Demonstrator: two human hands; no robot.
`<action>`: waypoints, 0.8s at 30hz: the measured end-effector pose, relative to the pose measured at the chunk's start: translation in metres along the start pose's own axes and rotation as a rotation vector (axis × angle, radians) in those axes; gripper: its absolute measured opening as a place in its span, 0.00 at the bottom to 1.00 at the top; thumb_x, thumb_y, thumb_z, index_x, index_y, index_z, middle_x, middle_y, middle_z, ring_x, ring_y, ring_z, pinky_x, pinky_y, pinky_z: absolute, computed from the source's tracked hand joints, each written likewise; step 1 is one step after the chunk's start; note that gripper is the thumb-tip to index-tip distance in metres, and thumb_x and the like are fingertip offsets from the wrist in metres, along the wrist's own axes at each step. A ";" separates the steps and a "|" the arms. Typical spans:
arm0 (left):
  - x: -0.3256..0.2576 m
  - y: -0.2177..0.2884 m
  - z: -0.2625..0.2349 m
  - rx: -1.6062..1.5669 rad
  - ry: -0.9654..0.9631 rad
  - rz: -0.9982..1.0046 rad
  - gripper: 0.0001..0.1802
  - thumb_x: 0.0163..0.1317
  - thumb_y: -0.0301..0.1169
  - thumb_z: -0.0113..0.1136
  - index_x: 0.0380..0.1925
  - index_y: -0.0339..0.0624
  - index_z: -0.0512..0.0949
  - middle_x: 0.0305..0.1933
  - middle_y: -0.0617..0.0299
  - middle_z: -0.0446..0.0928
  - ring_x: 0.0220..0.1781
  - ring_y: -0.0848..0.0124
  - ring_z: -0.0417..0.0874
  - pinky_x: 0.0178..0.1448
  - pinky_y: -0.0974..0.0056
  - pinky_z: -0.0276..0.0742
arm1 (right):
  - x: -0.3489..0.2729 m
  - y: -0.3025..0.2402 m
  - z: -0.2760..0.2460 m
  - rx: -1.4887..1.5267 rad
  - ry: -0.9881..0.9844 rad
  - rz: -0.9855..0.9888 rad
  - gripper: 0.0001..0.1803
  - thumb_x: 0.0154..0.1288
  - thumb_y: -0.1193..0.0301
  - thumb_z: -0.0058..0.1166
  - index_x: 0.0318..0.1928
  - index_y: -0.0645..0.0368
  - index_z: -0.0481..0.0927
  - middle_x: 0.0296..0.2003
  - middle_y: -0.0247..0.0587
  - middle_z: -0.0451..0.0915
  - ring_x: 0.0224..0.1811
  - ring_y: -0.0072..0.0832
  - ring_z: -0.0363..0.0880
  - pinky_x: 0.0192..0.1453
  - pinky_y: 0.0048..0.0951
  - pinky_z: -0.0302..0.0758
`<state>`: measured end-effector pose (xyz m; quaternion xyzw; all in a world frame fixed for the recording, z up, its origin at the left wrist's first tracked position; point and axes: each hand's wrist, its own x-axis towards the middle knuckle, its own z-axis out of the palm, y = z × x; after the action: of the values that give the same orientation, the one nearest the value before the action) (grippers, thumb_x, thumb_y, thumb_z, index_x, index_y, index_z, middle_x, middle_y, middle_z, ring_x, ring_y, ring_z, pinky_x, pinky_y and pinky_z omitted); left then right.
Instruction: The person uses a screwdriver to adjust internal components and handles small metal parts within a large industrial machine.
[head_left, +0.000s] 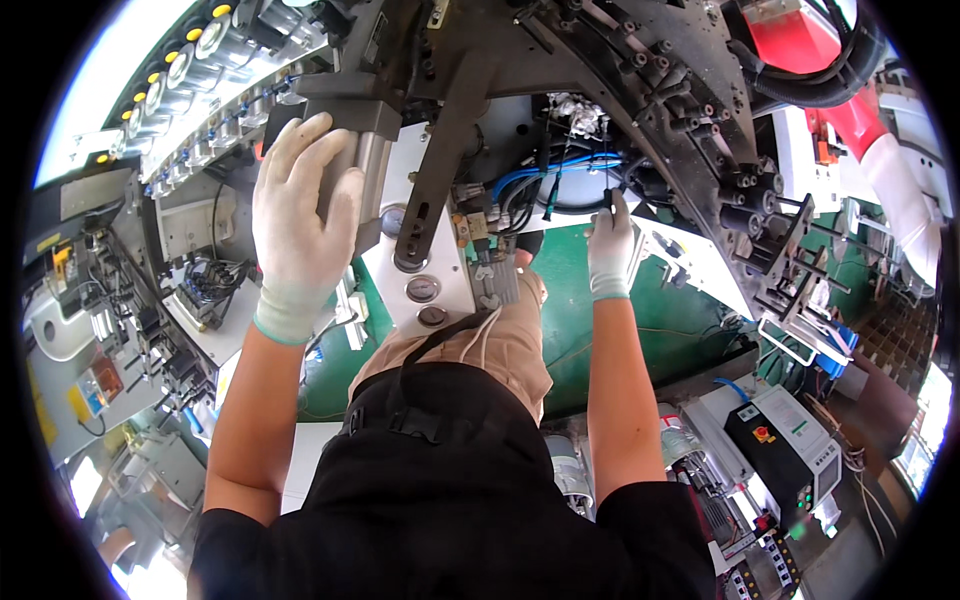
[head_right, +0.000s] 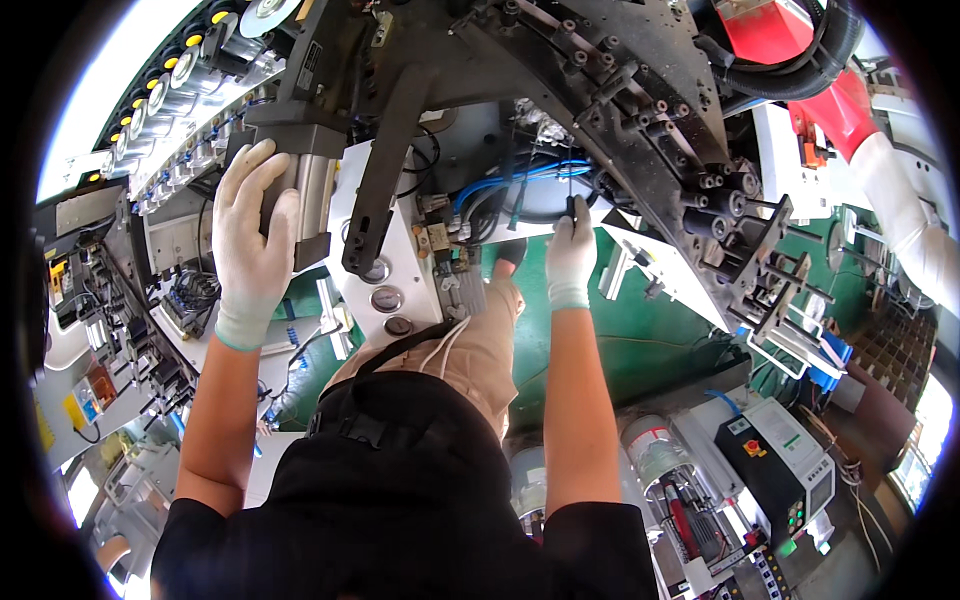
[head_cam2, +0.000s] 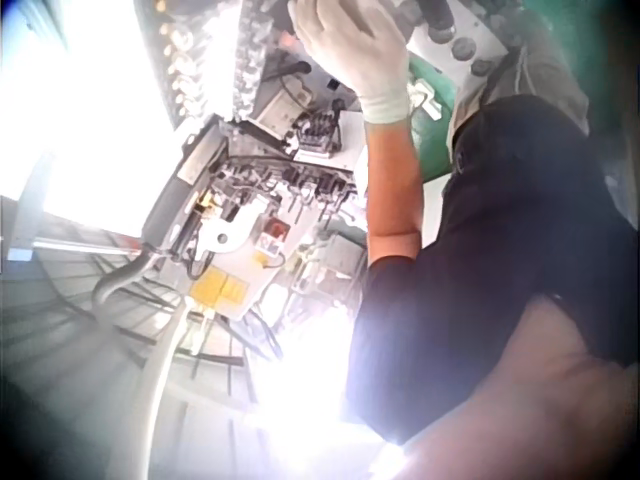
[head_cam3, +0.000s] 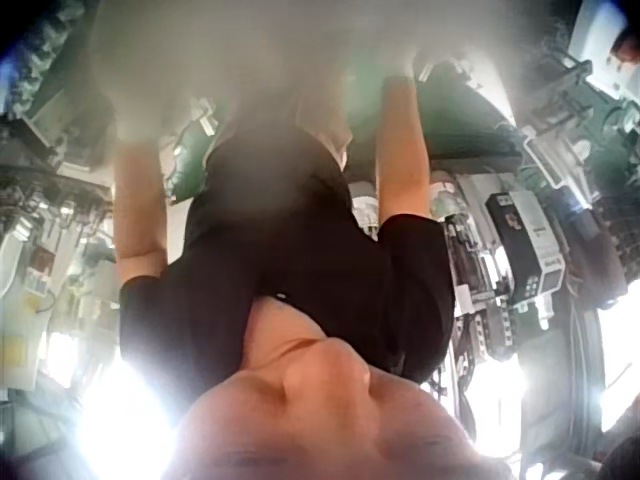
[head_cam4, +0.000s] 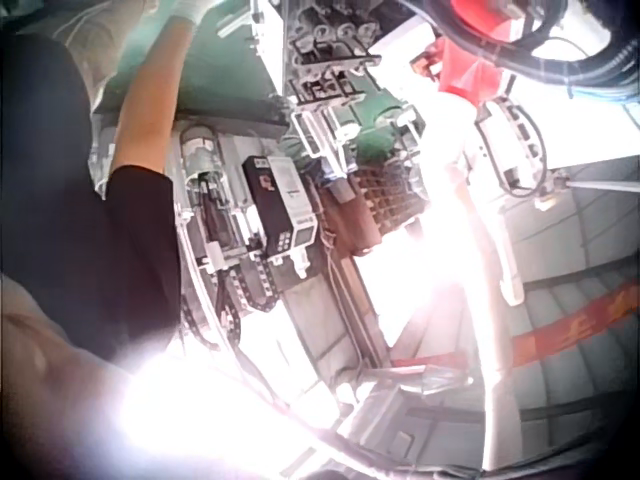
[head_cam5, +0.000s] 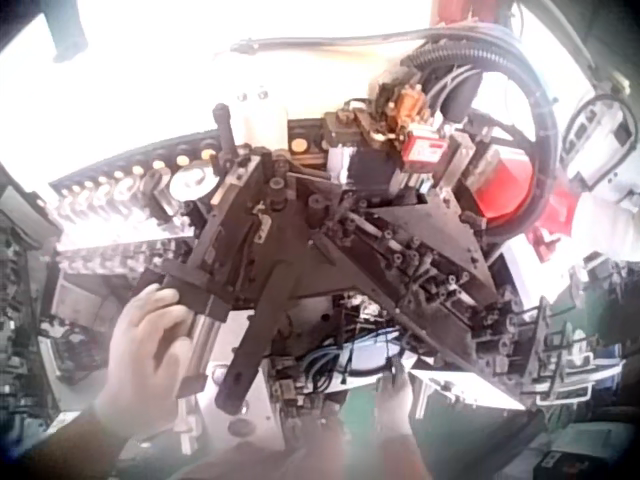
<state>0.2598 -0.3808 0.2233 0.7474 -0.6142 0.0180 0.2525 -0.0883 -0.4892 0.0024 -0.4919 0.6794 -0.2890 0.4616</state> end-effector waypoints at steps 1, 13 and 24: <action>0.001 0.001 0.001 -0.008 0.005 0.010 0.17 0.64 0.28 0.64 0.53 0.36 0.83 0.64 0.48 0.80 0.70 0.45 0.77 0.74 0.47 0.71 | 0.009 0.017 0.000 -0.204 0.055 -0.155 0.28 0.76 0.69 0.46 0.74 0.58 0.71 0.44 0.53 0.84 0.41 0.44 0.83 0.45 0.42 0.79; -0.003 -0.005 0.000 -0.003 0.000 0.022 0.17 0.64 0.29 0.65 0.52 0.38 0.84 0.64 0.50 0.80 0.69 0.48 0.77 0.73 0.49 0.71 | -0.004 0.016 0.053 -0.502 0.076 -0.160 0.27 0.76 0.66 0.44 0.73 0.50 0.73 0.46 0.62 0.86 0.46 0.59 0.86 0.53 0.53 0.81; -0.003 -0.007 0.001 0.017 -0.003 0.040 0.17 0.63 0.29 0.65 0.52 0.37 0.83 0.63 0.49 0.80 0.69 0.47 0.77 0.73 0.47 0.71 | 0.014 0.017 0.053 0.511 0.036 0.287 0.25 0.73 0.70 0.40 0.68 0.58 0.76 0.24 0.34 0.75 0.21 0.23 0.68 0.25 0.29 0.66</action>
<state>0.2651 -0.3774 0.2194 0.7372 -0.6292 0.0272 0.2450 -0.0479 -0.4929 -0.0389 -0.2535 0.6552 -0.3912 0.5945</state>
